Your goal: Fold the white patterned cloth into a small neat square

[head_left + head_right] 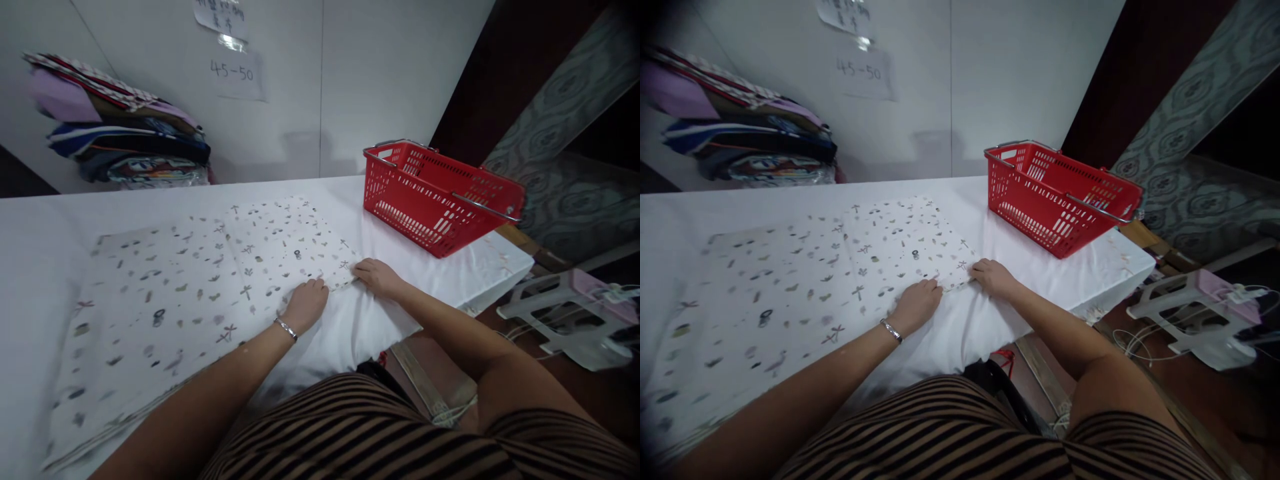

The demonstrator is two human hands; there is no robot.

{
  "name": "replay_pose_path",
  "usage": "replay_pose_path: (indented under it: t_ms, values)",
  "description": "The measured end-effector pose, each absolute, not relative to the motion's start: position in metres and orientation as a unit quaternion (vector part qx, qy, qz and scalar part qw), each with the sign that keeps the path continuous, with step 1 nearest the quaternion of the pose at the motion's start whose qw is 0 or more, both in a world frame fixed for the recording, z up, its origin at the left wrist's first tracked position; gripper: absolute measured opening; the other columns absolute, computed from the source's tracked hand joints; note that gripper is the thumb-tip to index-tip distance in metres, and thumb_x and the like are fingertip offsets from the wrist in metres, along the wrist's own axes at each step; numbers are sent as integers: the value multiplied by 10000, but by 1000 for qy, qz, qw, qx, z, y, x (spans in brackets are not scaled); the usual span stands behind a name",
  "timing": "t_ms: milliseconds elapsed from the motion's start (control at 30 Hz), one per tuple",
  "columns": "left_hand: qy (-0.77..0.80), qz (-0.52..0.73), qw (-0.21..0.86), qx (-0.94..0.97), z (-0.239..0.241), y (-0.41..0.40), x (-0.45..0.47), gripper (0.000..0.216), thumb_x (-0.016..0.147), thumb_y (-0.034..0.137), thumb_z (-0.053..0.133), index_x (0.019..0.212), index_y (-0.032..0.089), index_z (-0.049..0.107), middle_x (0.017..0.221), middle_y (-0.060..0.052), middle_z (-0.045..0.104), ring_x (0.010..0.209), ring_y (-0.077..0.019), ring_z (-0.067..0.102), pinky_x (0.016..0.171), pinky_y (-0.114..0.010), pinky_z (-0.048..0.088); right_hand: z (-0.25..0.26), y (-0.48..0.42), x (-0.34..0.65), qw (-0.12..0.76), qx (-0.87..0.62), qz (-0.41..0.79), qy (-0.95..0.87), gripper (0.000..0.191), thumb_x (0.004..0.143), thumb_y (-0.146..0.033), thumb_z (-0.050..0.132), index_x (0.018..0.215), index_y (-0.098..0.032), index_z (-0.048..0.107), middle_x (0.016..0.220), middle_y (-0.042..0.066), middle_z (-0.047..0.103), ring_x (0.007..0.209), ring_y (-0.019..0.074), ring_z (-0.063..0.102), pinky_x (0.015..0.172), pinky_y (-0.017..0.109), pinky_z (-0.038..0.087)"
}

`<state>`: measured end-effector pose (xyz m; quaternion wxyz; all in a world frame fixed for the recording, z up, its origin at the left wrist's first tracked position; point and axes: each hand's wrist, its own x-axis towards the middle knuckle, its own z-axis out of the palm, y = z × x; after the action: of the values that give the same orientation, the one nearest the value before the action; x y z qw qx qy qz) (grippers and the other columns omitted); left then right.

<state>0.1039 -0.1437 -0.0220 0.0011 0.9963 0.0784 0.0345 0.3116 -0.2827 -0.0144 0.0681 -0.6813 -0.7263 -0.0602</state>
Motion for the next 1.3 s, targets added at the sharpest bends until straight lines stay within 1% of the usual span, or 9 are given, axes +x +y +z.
replay_pose_path:
  t_ms: [133, 267, 367, 467, 633, 733, 867, 1000, 1300]
  values:
    - [80, 47, -4, 996, -26, -143, 104, 250, 888, 98, 363, 947, 122, 605, 935, -123, 574, 915, -225, 528, 726, -346, 432, -19, -289, 320, 131, -711, -47, -689, 298, 819, -129, 524, 1099, -167, 620, 1117, 120, 611, 1035, 243, 532, 862, 367, 451]
    - [75, 53, -14, 996, -30, -143, 104, 223, 879, 94, 393, 962, 121, 598, 914, -111, 571, 904, -226, 529, 723, -341, 424, -23, -291, 328, 236, -756, 33, -610, 394, 738, -87, 529, 1104, -193, 630, 1154, 84, 616, 1060, 229, 554, 890, 357, 465]
    - [70, 59, -14, 996, -31, -143, 104, 212, 864, 78, 408, 954, 121, 595, 911, -111, 568, 897, -228, 527, 720, -345, 423, -19, -287, 332, 299, -807, 136, -490, 399, 702, -79, 518, 1062, -184, 652, 993, 35, 680, 892, 194, 615, 791, 304, 499]
    - [69, 65, -23, 995, -31, -143, 104, 210, 867, 87, 403, 946, 125, 594, 911, -107, 569, 890, -231, 529, 716, -347, 427, -9, -278, 335, 325, -838, 239, -368, 251, 753, -161, 524, 951, -174, 677, 753, -16, 668, 672, 139, 595, 639, 244, 495]
    - [70, 69, -26, 995, -31, -143, 104, 204, 867, 93, 410, 950, 124, 594, 920, -106, 569, 894, -231, 529, 723, -350, 432, 7, -261, 334, 312, -852, 317, -275, 70, 740, -218, 625, 722, -153, 644, 533, -31, 562, 512, 100, 529, 479, 191, 442]
    - [68, 74, -22, 995, -32, -143, 104, 199, 868, 91, 406, 926, 122, 594, 913, -105, 570, 887, -233, 532, 716, -353, 436, 13, -254, 335, 296, -856, 343, -250, 153, 706, -250, 700, 649, -145, 605, 508, -20, 554, 476, 105, 535, 468, 204, 454]
    - [70, 68, -19, 995, -33, -143, 105, 197, 871, 96, 406, 921, 122, 595, 920, -105, 568, 887, -234, 532, 711, -355, 439, 17, -248, 335, 272, -858, 374, -225, 241, 688, -289, 745, 621, -148, 562, 482, -25, 542, 445, 110, 547, 453, 208, 452]
    - [70, 60, -14, 996, -34, -143, 106, 205, 867, 90, 407, 944, 118, 595, 934, -111, 564, 904, -236, 527, 714, -354, 435, 18, -246, 332, 257, -860, 383, -219, 238, 700, -275, 745, 658, -155, 544, 476, -38, 543, 433, 99, 547, 439, 187, 431]
    - [81, 61, 11, 995, -27, -144, 103, 186, 868, 149, 427, 953, 126, 590, 979, -108, 563, 937, -242, 520, 741, -365, 433, 14, -245, 332, 251, -862, 367, -243, 219, 797, -198, 611, 624, -168, 481, 408, -71, 462, 373, 64, 455, 399, 168, 347]
